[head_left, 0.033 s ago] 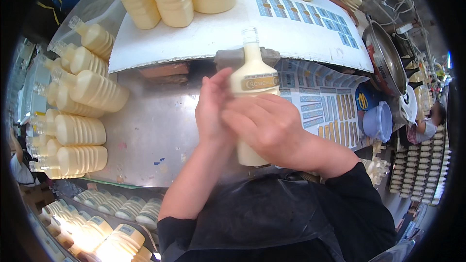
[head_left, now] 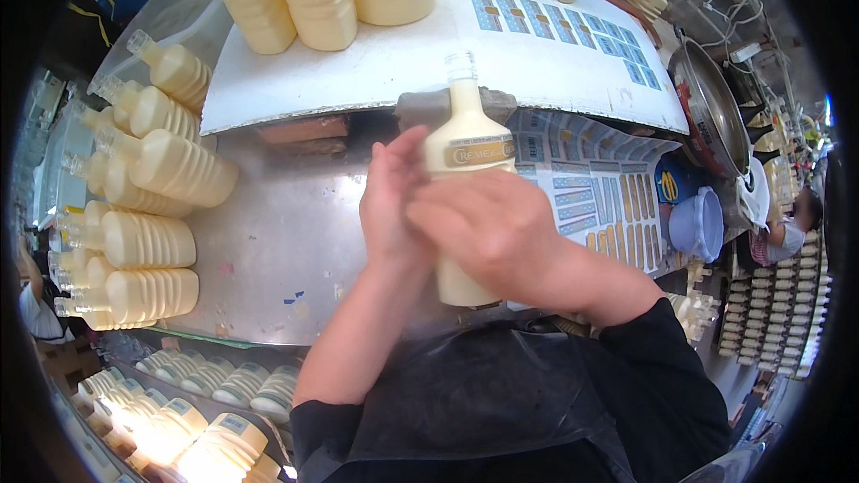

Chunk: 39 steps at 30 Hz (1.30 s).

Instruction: The person applies rectangular labels to the sides of white plastic bottles. They pick up a bottle, smooth a label onto its surface, and place the finished bottle on a nearby shelf. The process is repeated for multiple bottles.

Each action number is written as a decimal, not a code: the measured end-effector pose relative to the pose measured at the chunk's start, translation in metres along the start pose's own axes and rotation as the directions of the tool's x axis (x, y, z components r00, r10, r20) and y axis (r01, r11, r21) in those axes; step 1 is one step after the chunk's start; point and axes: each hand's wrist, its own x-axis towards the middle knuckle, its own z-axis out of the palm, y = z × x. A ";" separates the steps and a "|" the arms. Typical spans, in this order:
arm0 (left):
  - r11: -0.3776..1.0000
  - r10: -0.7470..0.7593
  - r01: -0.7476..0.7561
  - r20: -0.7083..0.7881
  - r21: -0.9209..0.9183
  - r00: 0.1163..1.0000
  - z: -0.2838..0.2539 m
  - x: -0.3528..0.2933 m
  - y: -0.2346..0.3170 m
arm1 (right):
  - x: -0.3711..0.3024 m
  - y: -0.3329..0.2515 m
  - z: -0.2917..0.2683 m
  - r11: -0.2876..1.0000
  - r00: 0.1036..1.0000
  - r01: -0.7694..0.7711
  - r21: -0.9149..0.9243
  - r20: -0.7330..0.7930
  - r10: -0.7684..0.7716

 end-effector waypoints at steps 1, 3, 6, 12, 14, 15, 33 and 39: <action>1.000 -0.010 0.010 0.009 -0.019 1.000 -0.004 0.001 -0.001 | 0.002 0.004 -0.001 0.996 0.998 -0.057 0.068 0.005 0.057; 1.000 -0.001 0.001 0.009 -0.030 1.000 -0.004 0.001 -0.001 | 0.013 0.013 -0.004 0.928 0.956 -0.262 0.264 -0.057 0.286; 1.000 0.024 -0.024 -0.029 -0.010 0.999 0.004 0.001 -0.002 | 0.037 0.032 -0.002 0.711 0.780 -0.414 0.569 -0.181 0.599; 0.992 0.043 -0.044 0.010 0.117 0.999 0.013 -0.006 0.003 | 0.033 0.029 0.017 0.916 0.920 -0.329 0.232 -0.141 0.366; 0.988 0.076 -0.080 0.031 0.133 0.997 0.007 -0.003 -0.002 | 0.024 0.037 0.013 0.845 0.848 -0.467 0.260 -0.138 0.511; 0.985 0.092 -0.097 0.042 0.140 0.995 0.005 -0.002 -0.004 | 0.018 0.042 0.012 0.802 0.804 -0.531 0.273 -0.135 0.579; 0.994 0.068 -0.067 -0.014 0.083 0.998 0.023 -0.015 -0.001 | 0.017 0.038 0.009 0.863 0.833 -0.465 0.199 -0.232 0.502; 0.970 0.116 -0.109 -0.020 0.216 0.993 0.017 -0.011 -0.005 | 0.024 0.030 0.016 0.889 0.886 -0.378 0.257 -0.179 0.428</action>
